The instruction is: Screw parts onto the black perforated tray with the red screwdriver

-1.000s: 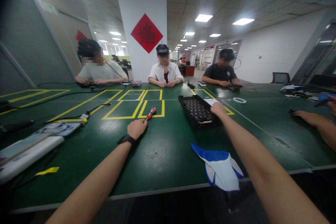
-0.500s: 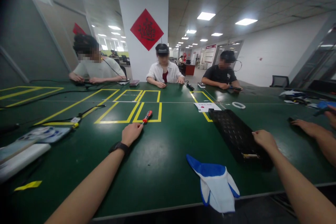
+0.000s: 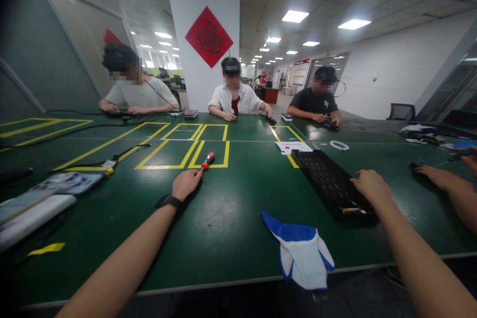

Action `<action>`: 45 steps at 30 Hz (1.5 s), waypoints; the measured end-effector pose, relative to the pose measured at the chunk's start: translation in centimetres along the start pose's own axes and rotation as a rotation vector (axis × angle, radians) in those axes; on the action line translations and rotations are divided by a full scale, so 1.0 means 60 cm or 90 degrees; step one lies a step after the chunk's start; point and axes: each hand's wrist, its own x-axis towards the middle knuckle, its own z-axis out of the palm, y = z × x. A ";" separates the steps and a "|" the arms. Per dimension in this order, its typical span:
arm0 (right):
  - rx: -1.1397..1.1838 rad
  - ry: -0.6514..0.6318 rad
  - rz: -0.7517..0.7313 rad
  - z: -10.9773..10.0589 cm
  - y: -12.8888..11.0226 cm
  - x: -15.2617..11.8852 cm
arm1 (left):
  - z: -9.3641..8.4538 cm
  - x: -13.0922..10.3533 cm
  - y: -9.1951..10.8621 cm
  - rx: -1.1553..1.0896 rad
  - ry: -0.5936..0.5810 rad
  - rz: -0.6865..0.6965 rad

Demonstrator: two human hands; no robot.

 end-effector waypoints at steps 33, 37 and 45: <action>0.107 -0.382 0.046 -0.028 -0.101 -0.101 | 0.010 -0.007 -0.010 -0.012 0.017 0.054; 0.059 -0.365 -0.002 -0.027 -0.093 -0.095 | 0.011 -0.006 -0.010 -0.009 0.013 0.052; 0.088 -0.106 -0.022 0.003 -0.082 -0.076 | 0.001 -0.011 -0.005 -0.005 0.009 0.051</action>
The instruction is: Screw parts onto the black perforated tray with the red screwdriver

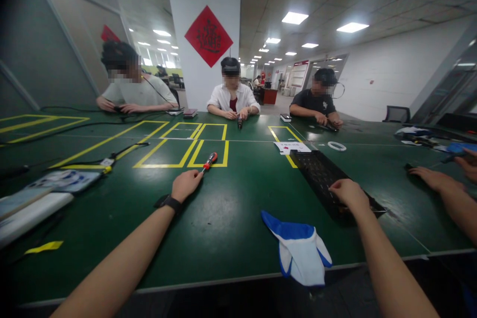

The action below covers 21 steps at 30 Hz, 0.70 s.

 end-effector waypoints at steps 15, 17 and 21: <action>-0.050 -0.011 -0.064 0.013 0.101 -0.015 | 0.006 0.002 -0.005 0.004 0.006 -0.002; -0.043 -0.036 -0.082 0.007 0.104 -0.007 | 0.006 0.002 -0.005 0.004 0.007 -0.004; -0.030 -0.051 -0.114 -0.008 0.097 0.000 | 0.005 0.003 -0.004 0.001 0.005 -0.006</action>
